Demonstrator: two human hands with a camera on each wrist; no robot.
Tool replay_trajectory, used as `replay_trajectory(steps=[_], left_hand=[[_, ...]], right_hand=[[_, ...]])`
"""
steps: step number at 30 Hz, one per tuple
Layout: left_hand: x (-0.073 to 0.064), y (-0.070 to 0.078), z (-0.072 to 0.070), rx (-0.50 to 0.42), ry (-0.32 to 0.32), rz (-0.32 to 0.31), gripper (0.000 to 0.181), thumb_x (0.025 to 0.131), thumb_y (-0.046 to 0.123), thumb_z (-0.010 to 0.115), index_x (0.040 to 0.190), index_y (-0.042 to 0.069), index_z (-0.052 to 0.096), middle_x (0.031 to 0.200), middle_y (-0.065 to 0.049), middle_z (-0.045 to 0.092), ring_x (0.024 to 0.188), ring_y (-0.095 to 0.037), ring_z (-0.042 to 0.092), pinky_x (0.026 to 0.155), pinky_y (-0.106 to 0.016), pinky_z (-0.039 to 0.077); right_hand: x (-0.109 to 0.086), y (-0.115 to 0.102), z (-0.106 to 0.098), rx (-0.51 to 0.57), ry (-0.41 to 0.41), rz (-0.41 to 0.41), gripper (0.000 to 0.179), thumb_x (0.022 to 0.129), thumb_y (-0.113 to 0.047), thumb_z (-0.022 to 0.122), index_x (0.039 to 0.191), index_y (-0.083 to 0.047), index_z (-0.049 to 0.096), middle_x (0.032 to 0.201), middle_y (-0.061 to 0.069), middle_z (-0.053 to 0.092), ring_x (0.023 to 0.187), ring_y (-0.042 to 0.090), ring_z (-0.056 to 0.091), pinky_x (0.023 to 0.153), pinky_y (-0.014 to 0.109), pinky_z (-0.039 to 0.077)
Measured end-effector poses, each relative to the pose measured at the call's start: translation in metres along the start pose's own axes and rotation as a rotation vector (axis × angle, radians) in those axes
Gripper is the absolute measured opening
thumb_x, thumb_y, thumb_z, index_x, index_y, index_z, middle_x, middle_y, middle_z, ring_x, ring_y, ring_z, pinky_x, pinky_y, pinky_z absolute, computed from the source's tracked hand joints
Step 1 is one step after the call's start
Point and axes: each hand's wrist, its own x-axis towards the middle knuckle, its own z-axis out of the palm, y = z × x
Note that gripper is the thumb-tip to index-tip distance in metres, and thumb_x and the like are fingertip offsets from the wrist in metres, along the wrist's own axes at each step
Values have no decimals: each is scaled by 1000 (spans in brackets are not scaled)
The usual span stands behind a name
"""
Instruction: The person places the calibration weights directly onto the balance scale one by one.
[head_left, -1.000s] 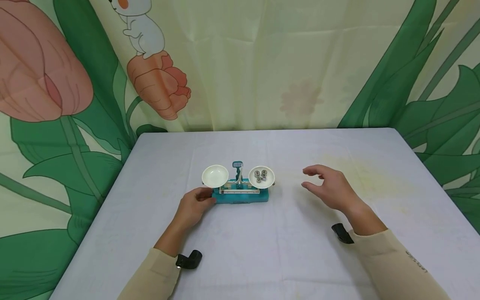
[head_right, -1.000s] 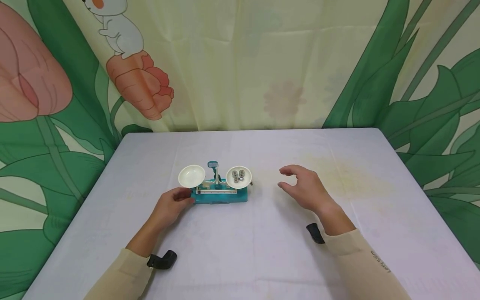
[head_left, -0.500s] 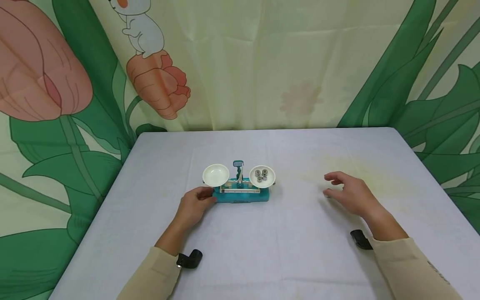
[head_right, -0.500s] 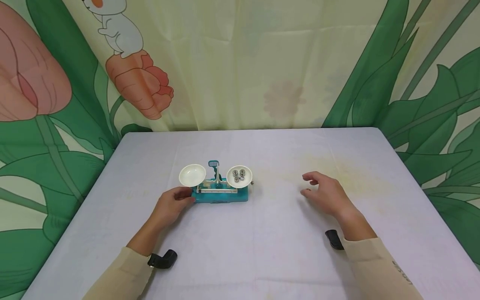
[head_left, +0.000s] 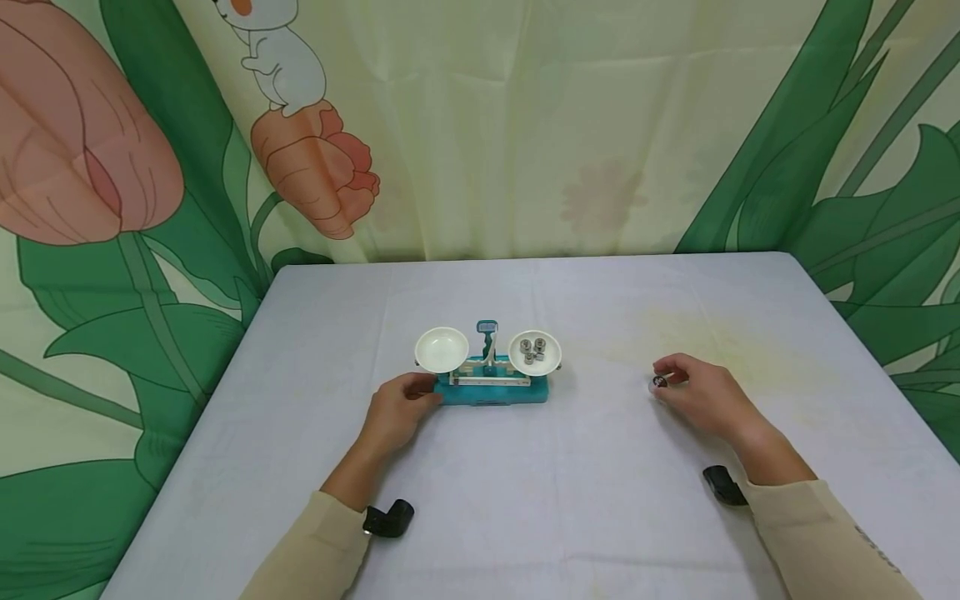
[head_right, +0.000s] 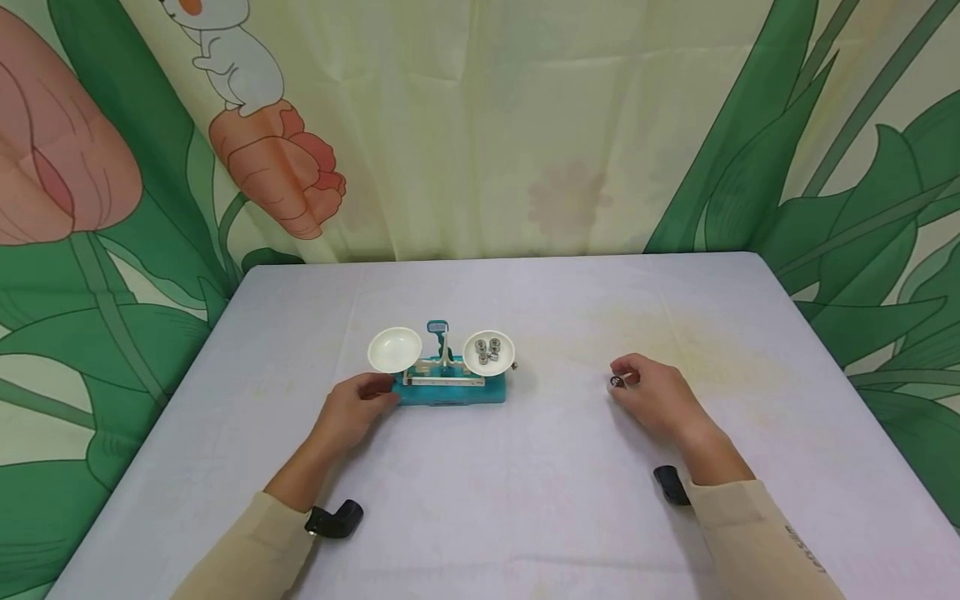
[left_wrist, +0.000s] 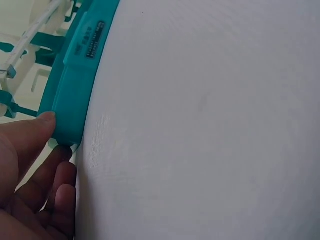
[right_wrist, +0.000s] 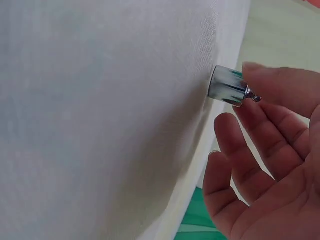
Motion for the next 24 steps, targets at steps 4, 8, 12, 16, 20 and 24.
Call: replay_trajectory(steps=[4,8,12,16,20,24], left_hand=[[0,1,2,5,1,3,37,91,17,73,126,5,67,119,-7,69,110,-26,63,94,-44,52],[1,1,3,12,1,5,36,91,17,73,125,6,68,118,-7,70,110,-25,63,94,-44,51],[1,2,4,14,1,9,36,91,17,73,125,5,68,118,-8,70,109,-26,64,94,-45,52],[1,2,5,17,4,10,36,91,17,74,124,5,68,117,-8,70,109,-26,64,94,-45,52],[1,2,5,18,8,13,36,91,18,74,124,6,68,117,-7,70,109,-25,64,94,-45,52],[2,2,5,22,9,15,36,91,18,73,125,6,68,117,-7,70,109,-25,64,94,-45,52]], right_hand=[[0,1,-1,-11,21,-7,34,93,-13,66,123,1,60,114,19,67,104,38,59,88,55,47],[2,0,-1,-23,15,-8,33,93,-13,66,121,2,61,112,18,67,100,35,60,85,53,49],[4,-2,0,-44,10,-10,32,93,-13,66,120,2,61,110,18,67,99,35,60,86,53,49],[4,-3,0,-57,9,-17,31,92,-13,65,118,2,61,108,18,67,98,35,60,85,54,49],[2,-9,-2,-50,32,-59,29,93,-12,63,119,0,62,110,19,68,105,38,59,88,55,47],[0,-26,-5,-25,50,-114,28,94,-12,61,120,-1,62,113,18,69,110,38,59,88,53,48]])
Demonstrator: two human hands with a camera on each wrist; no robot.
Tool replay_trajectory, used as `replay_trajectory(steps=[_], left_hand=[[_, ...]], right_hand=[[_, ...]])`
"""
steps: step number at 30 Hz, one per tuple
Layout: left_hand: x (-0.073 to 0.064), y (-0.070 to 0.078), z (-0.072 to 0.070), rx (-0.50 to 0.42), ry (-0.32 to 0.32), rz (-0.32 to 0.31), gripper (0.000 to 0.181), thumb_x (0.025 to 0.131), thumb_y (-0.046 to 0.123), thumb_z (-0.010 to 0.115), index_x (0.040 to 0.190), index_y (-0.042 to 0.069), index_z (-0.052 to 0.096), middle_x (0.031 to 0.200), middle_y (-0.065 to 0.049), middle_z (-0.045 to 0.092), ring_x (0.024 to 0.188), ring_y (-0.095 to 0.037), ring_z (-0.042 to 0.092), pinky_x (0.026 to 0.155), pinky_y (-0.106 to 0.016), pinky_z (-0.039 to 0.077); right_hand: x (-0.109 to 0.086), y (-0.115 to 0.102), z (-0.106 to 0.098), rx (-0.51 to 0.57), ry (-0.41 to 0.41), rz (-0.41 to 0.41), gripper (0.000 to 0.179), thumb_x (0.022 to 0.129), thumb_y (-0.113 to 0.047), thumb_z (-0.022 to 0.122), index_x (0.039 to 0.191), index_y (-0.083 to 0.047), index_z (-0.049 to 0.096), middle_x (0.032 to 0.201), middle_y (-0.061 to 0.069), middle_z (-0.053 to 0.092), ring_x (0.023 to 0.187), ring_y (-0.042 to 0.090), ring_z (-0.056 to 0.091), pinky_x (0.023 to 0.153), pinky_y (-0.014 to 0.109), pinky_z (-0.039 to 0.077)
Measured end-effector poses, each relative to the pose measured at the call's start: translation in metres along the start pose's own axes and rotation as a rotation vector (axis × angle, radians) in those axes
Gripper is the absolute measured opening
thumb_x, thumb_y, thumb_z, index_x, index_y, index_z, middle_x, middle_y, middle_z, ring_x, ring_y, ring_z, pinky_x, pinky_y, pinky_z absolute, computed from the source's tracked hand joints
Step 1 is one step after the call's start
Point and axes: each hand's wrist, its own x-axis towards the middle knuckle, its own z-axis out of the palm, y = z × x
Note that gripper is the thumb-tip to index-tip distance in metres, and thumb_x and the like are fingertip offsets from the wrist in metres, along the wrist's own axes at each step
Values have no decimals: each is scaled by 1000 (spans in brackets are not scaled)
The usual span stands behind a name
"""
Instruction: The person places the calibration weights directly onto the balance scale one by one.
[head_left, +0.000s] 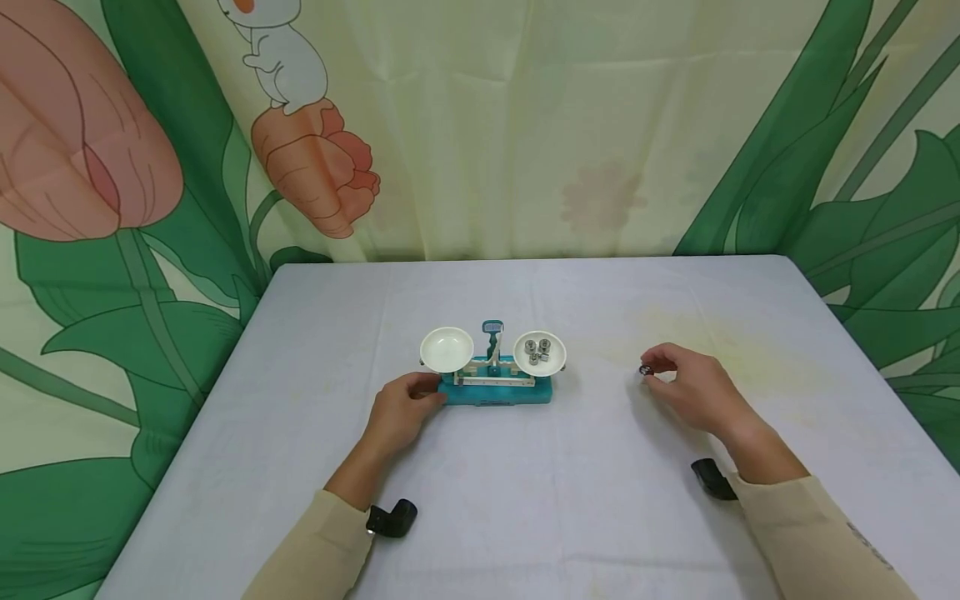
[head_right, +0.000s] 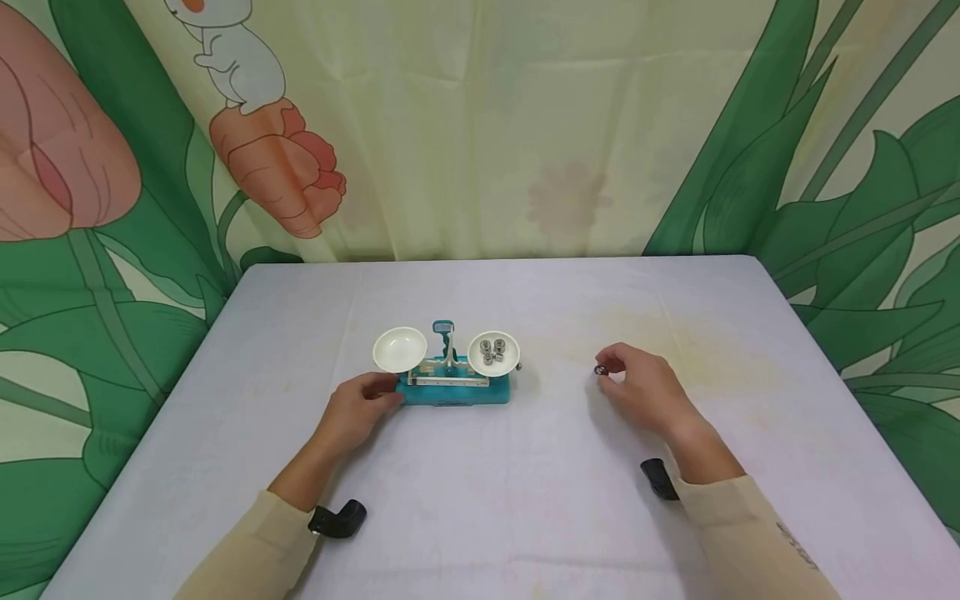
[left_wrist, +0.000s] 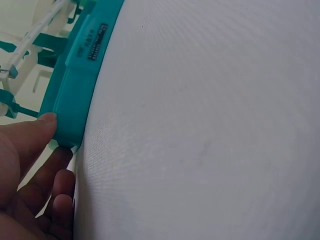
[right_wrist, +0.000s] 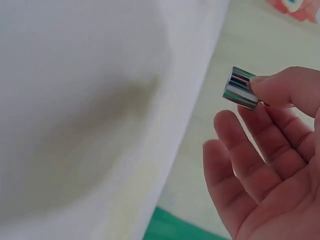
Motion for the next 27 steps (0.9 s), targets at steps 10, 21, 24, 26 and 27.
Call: replay_trajectory(steps=[10,21,24,26,27], left_hand=[[0,0,0,7,2,-2,36,91,18,73,125,6,68,117,-7,70,109,-26,63,94,-46,52],[0,-1,1,6,2,1,35,91,17,74,124,6,68,116,-8,70,108,-26,64,93,-45,52],[0,-1,1,7,2,3,36,91,17,74,124,6,68,116,-8,70,108,-26,64,93,-46,52],[0,-1,1,7,3,3,35,91,17,74,124,6,68,116,-7,71,108,-26,64,93,-46,52],[0,-1,1,6,2,2,35,91,17,74,124,6,68,116,-7,71,108,-26,64,94,-46,52]], right_hand=[[6,-61,1,86,8,-153,18,93,-9,66,110,-6,67,104,5,72,104,31,65,87,48,54],[23,-106,4,44,23,-311,16,91,-10,69,106,-7,72,101,2,72,98,25,66,86,47,53],[27,-118,5,44,24,-361,16,91,-10,69,107,-7,73,102,3,72,99,25,65,86,47,53],[29,-127,4,38,25,-387,17,92,-11,69,107,-7,73,103,4,72,100,26,65,86,47,53],[31,-132,4,31,26,-399,17,92,-11,69,108,-7,73,105,4,72,101,26,64,87,47,53]])
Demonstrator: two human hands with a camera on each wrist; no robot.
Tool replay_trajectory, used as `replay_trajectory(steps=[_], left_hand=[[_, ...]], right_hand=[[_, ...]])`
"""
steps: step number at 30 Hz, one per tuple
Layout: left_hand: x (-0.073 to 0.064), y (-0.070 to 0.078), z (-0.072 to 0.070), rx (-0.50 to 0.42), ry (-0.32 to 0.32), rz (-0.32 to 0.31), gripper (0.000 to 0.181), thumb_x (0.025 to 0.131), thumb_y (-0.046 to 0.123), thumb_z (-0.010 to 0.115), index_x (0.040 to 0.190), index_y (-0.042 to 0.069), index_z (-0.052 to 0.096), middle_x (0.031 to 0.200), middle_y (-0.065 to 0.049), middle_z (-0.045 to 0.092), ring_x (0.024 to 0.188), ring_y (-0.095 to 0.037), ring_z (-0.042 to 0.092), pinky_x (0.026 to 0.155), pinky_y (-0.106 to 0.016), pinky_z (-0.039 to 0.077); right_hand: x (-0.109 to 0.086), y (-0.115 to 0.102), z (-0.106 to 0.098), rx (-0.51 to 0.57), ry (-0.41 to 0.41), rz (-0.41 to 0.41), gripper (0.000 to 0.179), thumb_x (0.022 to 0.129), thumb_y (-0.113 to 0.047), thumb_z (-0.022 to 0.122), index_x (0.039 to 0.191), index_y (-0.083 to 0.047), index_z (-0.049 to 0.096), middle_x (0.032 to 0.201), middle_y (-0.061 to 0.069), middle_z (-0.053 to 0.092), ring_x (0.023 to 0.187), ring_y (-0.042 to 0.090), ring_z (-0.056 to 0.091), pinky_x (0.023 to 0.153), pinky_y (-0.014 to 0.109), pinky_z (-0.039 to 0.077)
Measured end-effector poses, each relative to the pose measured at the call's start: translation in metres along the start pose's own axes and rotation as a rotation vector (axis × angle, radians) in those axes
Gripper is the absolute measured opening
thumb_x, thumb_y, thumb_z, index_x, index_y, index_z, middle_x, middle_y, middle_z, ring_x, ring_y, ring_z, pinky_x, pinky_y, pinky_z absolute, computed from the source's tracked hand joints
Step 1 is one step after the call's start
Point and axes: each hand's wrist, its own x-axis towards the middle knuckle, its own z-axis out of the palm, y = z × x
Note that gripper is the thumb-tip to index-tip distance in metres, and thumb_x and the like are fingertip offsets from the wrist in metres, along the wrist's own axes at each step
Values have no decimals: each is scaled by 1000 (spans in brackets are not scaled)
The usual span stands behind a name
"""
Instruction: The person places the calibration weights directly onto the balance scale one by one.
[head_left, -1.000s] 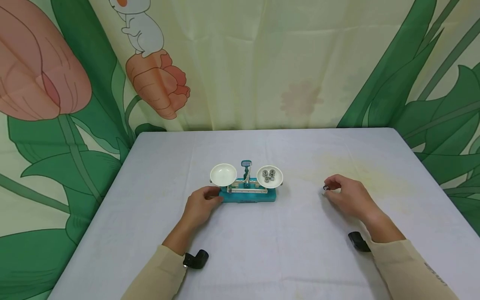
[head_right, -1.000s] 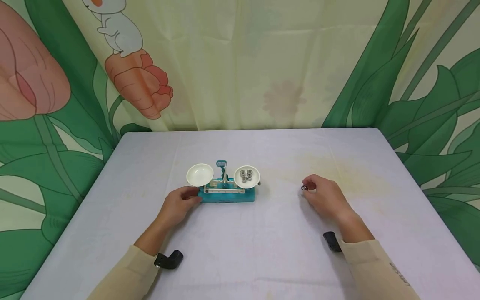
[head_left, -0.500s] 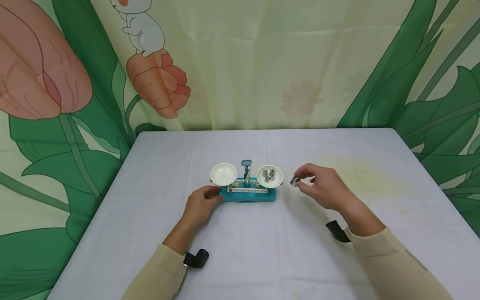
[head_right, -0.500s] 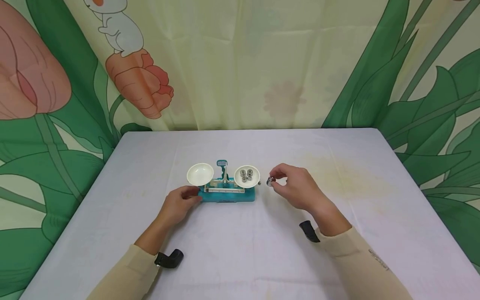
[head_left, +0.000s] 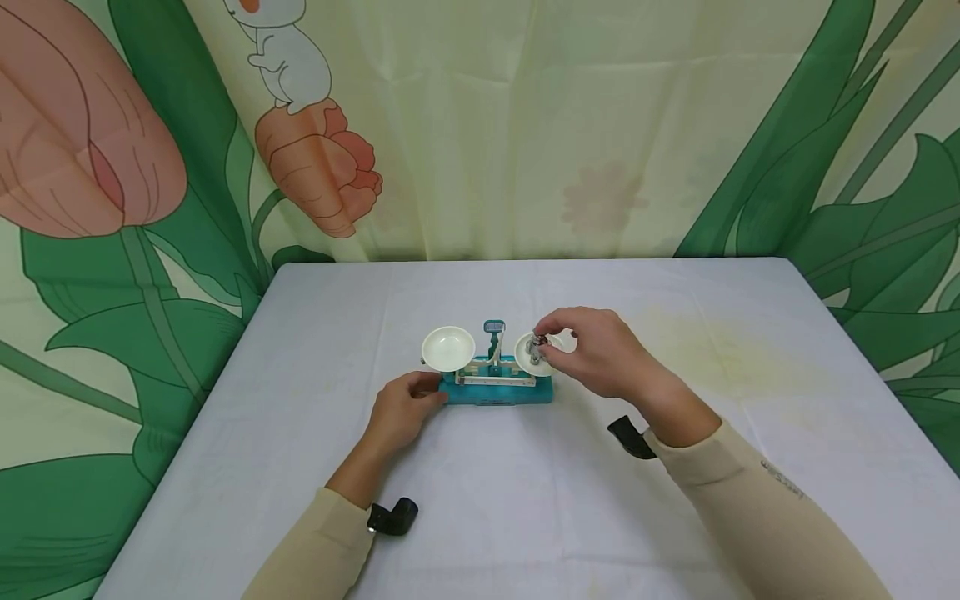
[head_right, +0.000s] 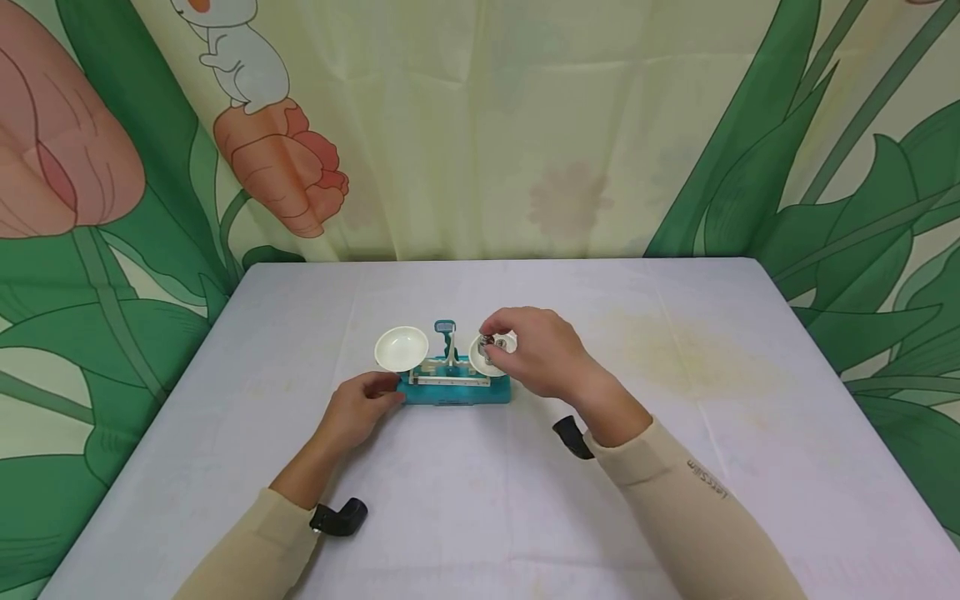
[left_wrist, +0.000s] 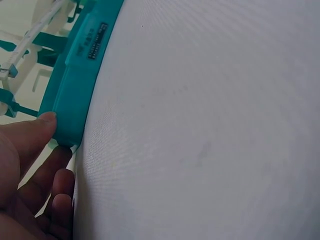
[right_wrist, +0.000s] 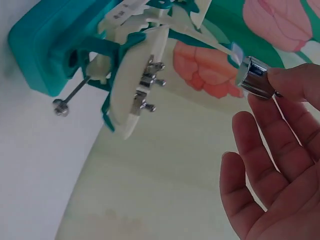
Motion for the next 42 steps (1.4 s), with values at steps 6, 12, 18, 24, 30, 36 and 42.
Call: replay_trajectory(steps=[6,12,18,24,30,36,42], left_hand=[[0,0,0,-4,-2,-1,35,91,17,74,124,6,68,116,-7,71,109,-26,64,94,-46,51],[0,2,-1,0,-7,0,34,92,17,74,124,6,68,116,-7,71,108,-26,64,95,-46,51],[0,3,-3,-2,-22,36,34,92,18,73,123,5,69,116,-7,71,109,-26,64,96,-47,50],[0,1,-5,-2,-17,42,34,92,19,73,123,6,69,116,-7,71,107,-26,65,95,-46,51],[-2,1,-4,-7,-12,52,32,92,17,73,122,6,69,115,-7,71,106,-25,65,95,-46,51],[-2,0,-4,-8,-14,52,32,92,18,72,122,6,69,115,-6,71,106,-24,66,95,-46,51],[-1,-2,-5,-11,-10,54,32,92,18,72,122,6,69,115,-6,71,105,-24,66,95,-46,51]], right_hand=[[27,-23,4,-24,-17,-87,18,91,-14,70,108,-8,73,107,4,72,108,26,62,90,46,50],[55,-38,20,-51,-74,-161,16,92,-16,69,107,-10,73,104,0,72,106,24,59,86,40,50],[71,-45,38,-118,-101,-207,17,93,-17,66,107,-11,73,104,-2,72,105,24,60,89,43,47],[82,-53,50,-192,-167,-182,19,95,-19,62,109,-13,73,106,-4,72,107,23,58,92,47,42],[87,-58,56,-270,-212,-157,20,97,-21,61,111,-14,73,107,-3,71,110,22,56,95,46,39],[87,-58,61,-303,-237,-141,20,97,-22,61,112,-16,72,109,-4,71,111,22,55,97,46,38],[88,-57,64,-321,-239,-147,19,97,-22,62,111,-17,72,110,-4,73,112,21,55,98,47,36]])
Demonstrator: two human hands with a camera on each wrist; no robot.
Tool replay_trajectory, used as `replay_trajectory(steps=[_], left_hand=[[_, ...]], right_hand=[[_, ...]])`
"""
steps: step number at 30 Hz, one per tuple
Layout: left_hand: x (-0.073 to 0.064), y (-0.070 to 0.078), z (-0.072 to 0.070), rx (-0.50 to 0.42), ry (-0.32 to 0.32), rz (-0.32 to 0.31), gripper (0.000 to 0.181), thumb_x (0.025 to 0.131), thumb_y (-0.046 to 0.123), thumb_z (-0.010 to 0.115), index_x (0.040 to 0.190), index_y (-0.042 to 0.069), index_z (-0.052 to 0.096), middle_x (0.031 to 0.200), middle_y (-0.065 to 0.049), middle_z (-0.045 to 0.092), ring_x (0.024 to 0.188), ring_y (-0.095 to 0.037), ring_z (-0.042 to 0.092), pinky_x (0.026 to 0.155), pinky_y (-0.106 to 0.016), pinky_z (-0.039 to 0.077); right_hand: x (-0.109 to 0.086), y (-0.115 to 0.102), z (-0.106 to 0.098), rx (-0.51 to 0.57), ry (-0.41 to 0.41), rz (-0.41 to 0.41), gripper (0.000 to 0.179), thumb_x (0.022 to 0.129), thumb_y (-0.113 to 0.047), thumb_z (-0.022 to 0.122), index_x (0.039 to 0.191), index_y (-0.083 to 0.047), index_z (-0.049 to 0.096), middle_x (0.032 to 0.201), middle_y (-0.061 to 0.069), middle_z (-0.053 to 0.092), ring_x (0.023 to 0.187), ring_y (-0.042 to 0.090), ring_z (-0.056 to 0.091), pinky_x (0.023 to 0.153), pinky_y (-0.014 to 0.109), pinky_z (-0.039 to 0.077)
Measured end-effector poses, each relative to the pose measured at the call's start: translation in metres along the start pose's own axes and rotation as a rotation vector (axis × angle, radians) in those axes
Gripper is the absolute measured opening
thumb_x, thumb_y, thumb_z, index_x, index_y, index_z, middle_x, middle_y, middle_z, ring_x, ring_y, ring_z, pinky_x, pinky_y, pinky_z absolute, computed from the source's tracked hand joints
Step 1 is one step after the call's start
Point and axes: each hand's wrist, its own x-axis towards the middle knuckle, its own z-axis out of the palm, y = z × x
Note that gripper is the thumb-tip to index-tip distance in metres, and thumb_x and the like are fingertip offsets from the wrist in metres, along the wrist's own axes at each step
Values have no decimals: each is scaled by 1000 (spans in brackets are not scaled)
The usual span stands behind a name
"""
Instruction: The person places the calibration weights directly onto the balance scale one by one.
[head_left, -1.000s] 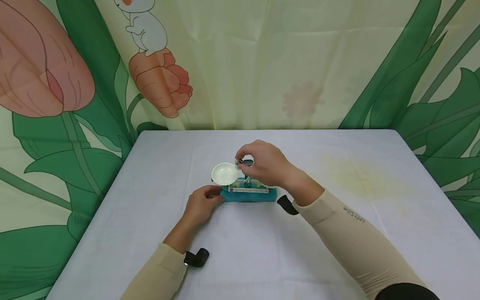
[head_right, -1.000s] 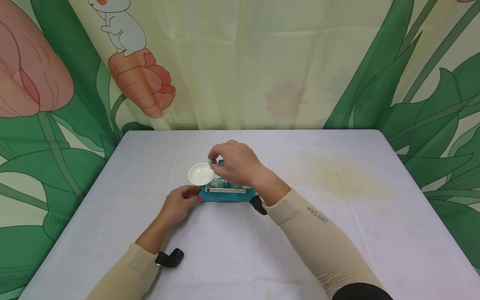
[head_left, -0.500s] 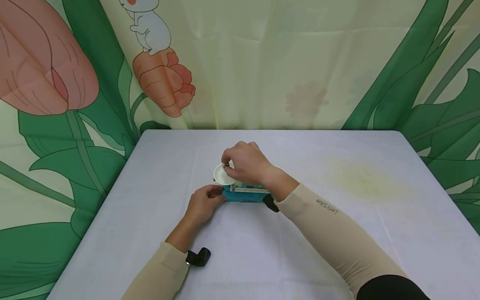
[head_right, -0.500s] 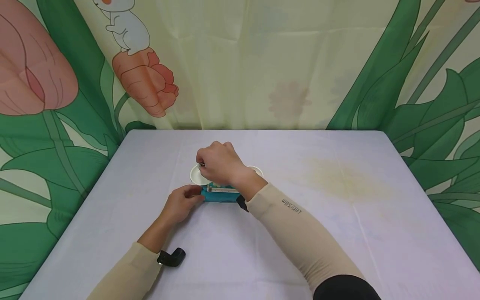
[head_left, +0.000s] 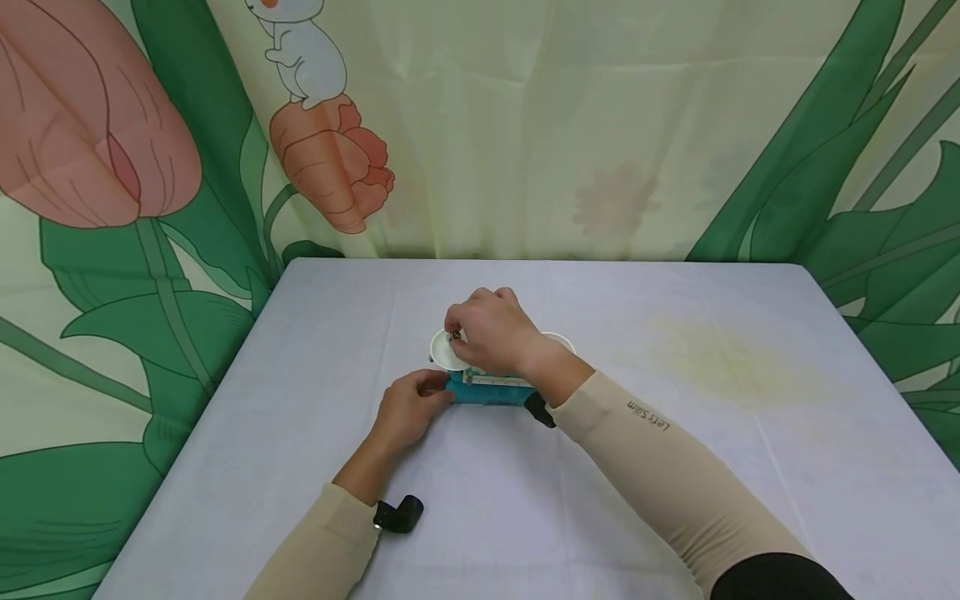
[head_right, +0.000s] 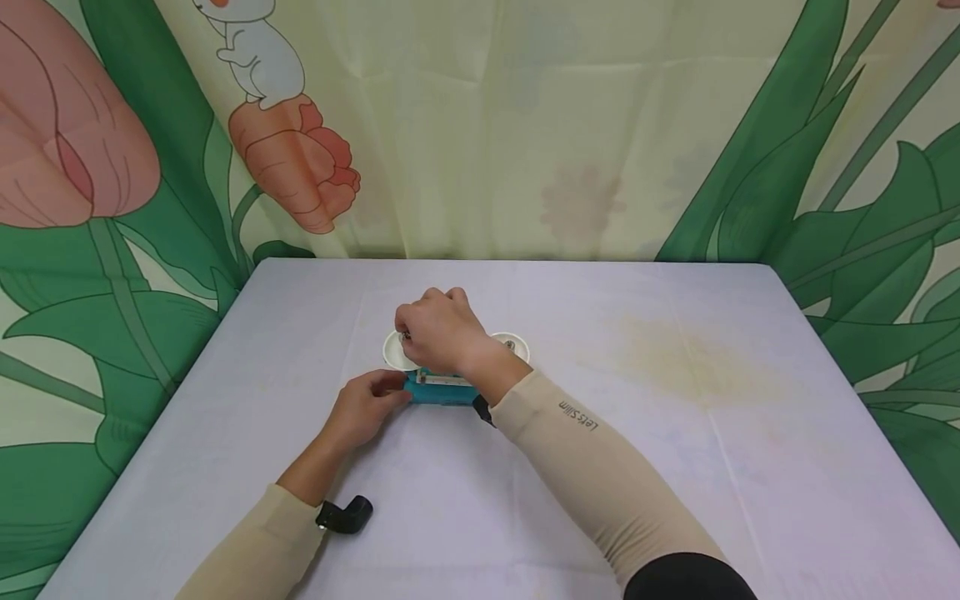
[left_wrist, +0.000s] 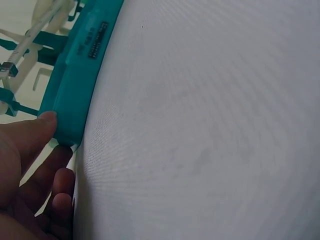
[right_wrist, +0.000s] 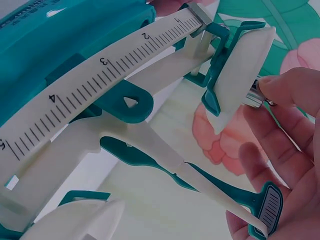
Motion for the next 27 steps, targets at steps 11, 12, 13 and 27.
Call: replay_trajectory(steps=[11,12,13,27], left_hand=[[0,0,1,8,0,5,32,93,18,73,123,7,69,115,-6,71,105,-25,66,95,-47,51],[0,0,1,9,0,6,32,92,18,73,122,7,69,115,-6,71,105,-25,66,95,-47,51],[0,1,0,8,0,7,32,92,18,73,122,7,69,115,-6,71,105,-25,66,95,-47,51],[-1,2,0,-1,1,6,33,92,17,73,122,5,69,115,-7,71,105,-25,66,94,-45,51]], right_hand=[[-1,0,-2,6,-23,10,19,97,-22,63,113,-17,72,111,-5,71,110,22,55,102,49,34],[-1,0,-2,7,-23,9,19,97,-22,63,113,-17,72,111,-5,71,110,22,55,102,49,34],[-1,0,-2,10,-21,9,19,97,-22,63,113,-17,72,111,-5,71,110,22,56,102,49,34],[-2,0,-1,42,5,11,19,96,-20,62,112,-16,73,111,-3,71,109,22,57,101,49,35]])
